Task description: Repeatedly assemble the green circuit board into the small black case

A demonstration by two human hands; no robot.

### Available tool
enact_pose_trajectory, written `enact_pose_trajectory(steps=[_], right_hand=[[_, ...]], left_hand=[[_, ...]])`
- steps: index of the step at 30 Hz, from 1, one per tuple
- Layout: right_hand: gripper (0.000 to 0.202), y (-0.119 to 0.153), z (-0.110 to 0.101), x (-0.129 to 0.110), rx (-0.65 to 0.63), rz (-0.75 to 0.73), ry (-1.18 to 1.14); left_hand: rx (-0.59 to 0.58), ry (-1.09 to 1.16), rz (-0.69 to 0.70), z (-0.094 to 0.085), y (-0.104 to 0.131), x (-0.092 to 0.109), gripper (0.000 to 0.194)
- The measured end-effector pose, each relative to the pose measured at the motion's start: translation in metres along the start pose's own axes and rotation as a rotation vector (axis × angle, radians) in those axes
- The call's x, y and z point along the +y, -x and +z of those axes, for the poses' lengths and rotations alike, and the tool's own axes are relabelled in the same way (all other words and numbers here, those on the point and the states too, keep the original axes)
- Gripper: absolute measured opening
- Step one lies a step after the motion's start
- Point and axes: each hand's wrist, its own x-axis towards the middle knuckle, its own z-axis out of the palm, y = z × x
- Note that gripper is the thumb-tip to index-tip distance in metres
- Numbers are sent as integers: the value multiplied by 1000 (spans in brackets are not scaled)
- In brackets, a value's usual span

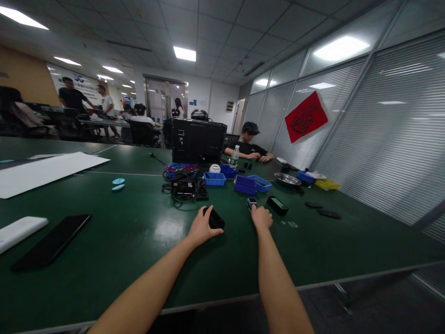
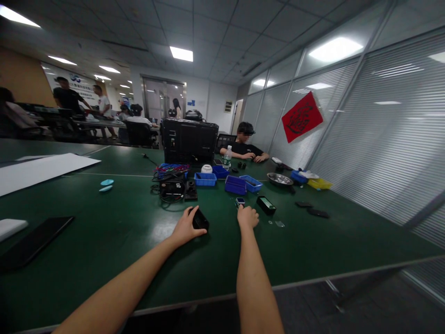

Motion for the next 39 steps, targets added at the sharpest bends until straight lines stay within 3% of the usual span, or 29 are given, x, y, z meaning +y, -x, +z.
enact_pose_trajectory(steps=[3,12,17,22,29,33,39], right_hand=[[47,-1,7,0,-52,-21,40],[49,8,11,-12,30,-224,54],[57,7,12,-13,-32,-177,51],[45,3,14,-13,-100,-206,70],[32,10,17,-21,-27,-339,38],[38,20,19,-27,-38,-452,18],[59,24,16,-30,-139,-397,46]], left_hand=[[-9,1,-13,-1,1,1,95],[3,-5,6,0,1,0,95],[5,-7,-1,0,2,0,94],[-2,-6,-7,-1,2,1,93],[2,-8,0,-1,2,1,94],[20,-13,16,1,2,-1,95],[58,-13,-1,5,-2,-6,97]])
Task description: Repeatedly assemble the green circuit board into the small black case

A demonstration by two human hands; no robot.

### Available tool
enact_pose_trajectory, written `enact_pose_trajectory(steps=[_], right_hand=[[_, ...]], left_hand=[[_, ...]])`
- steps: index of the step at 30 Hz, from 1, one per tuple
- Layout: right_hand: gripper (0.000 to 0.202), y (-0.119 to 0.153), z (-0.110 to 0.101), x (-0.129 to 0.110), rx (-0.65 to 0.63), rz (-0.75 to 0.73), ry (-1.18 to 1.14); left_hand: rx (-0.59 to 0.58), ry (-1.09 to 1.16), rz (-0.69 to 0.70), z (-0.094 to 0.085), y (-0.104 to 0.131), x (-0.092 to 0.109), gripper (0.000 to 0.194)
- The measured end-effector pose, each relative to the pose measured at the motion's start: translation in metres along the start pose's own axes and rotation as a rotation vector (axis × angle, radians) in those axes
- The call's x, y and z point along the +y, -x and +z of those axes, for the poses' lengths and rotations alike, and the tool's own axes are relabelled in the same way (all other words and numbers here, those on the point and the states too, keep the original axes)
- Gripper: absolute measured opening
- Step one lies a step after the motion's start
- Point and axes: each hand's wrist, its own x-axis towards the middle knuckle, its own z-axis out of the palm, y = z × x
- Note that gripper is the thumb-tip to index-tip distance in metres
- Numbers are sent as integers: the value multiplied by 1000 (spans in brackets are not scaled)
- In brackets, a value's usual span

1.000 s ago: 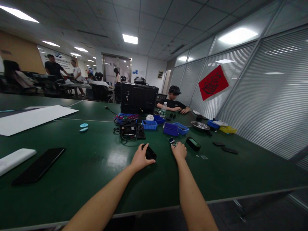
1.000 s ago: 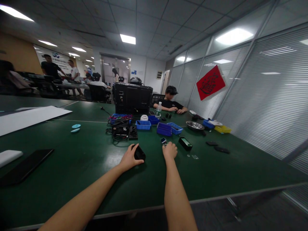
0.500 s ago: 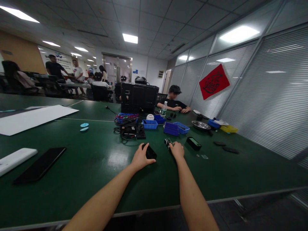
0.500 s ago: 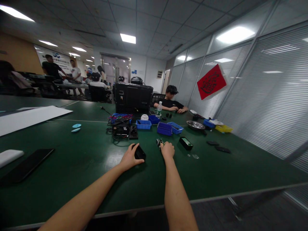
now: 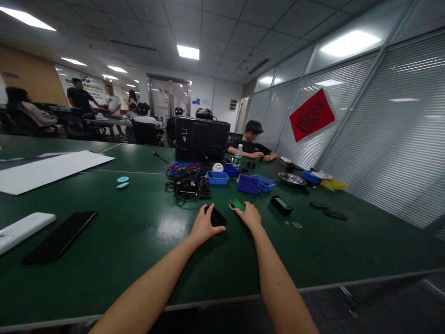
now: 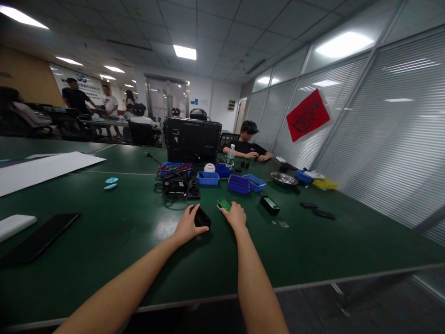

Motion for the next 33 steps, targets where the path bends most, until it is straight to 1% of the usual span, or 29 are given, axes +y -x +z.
enact_pose_trajectory(steps=[2,5,7,9,13,16,19,21,23,26,29,31,33], right_hand=[[58,0,-2,0,-35,17,14],[49,0,-4,1,-61,35,44],[46,0,-5,3,-51,43,60],[47,-1,-5,4,-30,50,64],[49,-3,-7,7,-9,56,49],[43,-4,-9,9,-9,35,49],[40,-4,-8,11,5,1,45],[40,-5,-6,11,13,-12,20],[40,-5,-3,9,24,-12,-33],[36,-7,2,4,46,-26,-210],[38,-6,3,-5,31,-89,-576],[44,-2,0,-11,-41,-162,-865],[47,3,-4,-17,-143,-250,-1057]], left_hand=[[26,-10,-15,1,-1,-1,98],[62,-36,-4,2,-1,-1,100],[77,-48,14,1,1,-2,100],[73,-40,27,-1,3,-3,98],[34,7,18,-6,5,-4,94],[-41,29,-16,-9,4,-5,93],[-111,8,-50,-10,3,-4,88],[-118,-11,-51,-10,3,-4,84],[-105,-11,-18,-9,3,-5,81],[-68,-4,10,-7,2,-7,73],[-38,-11,-7,-7,1,-9,67],[-33,-12,-7,-7,1,-9,66],[-35,-9,-8,-8,2,-8,66]])
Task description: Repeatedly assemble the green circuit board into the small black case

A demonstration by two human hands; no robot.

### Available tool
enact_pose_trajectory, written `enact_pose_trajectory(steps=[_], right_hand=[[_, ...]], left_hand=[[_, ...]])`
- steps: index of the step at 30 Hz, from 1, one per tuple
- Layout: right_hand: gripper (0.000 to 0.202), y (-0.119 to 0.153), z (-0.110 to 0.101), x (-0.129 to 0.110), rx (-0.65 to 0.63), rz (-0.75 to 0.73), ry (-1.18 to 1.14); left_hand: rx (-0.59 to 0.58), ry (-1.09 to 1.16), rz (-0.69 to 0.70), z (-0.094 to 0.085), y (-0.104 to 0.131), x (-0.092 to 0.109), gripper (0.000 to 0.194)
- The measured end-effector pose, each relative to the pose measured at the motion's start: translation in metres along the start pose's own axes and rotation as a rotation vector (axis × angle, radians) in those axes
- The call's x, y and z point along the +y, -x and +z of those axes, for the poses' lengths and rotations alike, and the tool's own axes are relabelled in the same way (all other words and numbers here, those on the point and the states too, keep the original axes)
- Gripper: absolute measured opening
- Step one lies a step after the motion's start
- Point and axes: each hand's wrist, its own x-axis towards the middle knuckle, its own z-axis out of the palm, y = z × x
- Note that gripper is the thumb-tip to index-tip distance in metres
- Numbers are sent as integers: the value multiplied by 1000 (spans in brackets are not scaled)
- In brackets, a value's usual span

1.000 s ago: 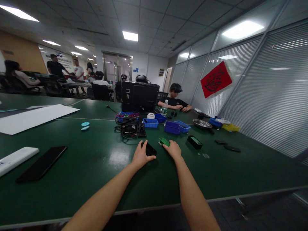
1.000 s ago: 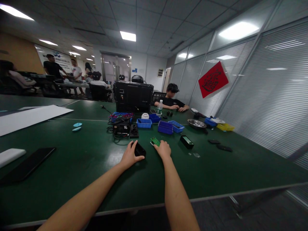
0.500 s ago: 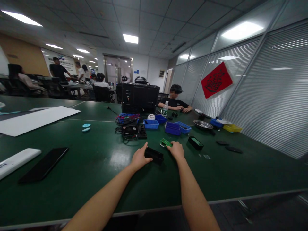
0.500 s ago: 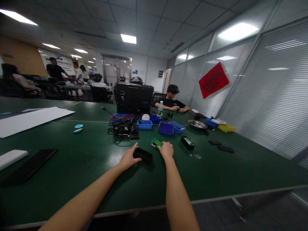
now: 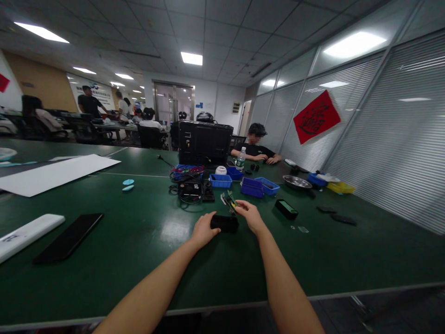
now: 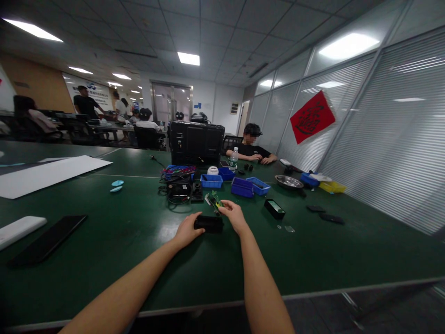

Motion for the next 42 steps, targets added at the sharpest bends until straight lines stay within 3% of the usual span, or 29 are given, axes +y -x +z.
enact_pose_trajectory(steps=[4,8,23,34,42], right_hand=[[41,8,3,-12,-202,-56,18],[37,12,3,-19,-291,-59,168],[36,18,5,-36,-291,-81,346],[36,11,-4,-21,-297,-106,375],[35,13,-2,-23,-298,-133,429]], left_hand=[[7,-11,-21,-2,1,4,63],[0,-34,-60,-2,0,6,50],[6,-52,-58,-2,1,5,40],[22,24,-16,1,-1,2,66],[9,23,-56,-2,0,5,67]])
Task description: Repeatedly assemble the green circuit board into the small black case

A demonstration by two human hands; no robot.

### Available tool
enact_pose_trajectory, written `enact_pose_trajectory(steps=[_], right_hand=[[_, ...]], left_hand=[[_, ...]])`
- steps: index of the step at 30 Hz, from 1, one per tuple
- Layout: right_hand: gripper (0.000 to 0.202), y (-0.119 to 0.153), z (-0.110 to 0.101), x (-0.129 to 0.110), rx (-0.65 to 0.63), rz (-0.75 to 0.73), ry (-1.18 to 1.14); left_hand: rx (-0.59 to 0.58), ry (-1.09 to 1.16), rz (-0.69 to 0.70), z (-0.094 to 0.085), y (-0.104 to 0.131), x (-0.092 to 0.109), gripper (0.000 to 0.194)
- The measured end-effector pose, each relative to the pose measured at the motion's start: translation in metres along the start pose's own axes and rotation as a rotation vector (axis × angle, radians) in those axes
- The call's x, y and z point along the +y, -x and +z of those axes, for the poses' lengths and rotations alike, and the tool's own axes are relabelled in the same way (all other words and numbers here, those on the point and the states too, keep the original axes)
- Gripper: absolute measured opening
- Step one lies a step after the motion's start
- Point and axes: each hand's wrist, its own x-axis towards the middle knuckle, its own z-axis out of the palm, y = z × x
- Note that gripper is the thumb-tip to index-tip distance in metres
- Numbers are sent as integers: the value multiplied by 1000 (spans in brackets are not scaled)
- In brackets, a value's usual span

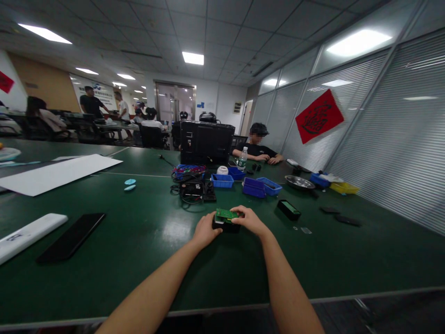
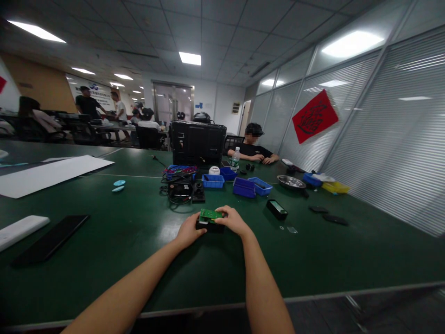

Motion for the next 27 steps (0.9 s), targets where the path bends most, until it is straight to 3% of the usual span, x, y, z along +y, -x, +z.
enact_pose_trajectory(steps=[7,12,17,21,27], right_hand=[[34,0,-1,4,-7,5,52],[36,1,1,0,-81,41,69],[45,1,1,4,-102,46,-18],[50,-1,8,10,-138,60,69],[47,-6,19,19,3,240,299]], left_hand=[[-5,-8,-5,0,0,1,66],[-12,-13,2,0,0,1,65],[21,-5,23,3,-1,-3,69],[52,18,-23,4,-3,-5,67],[91,57,-69,5,-4,-6,61]])
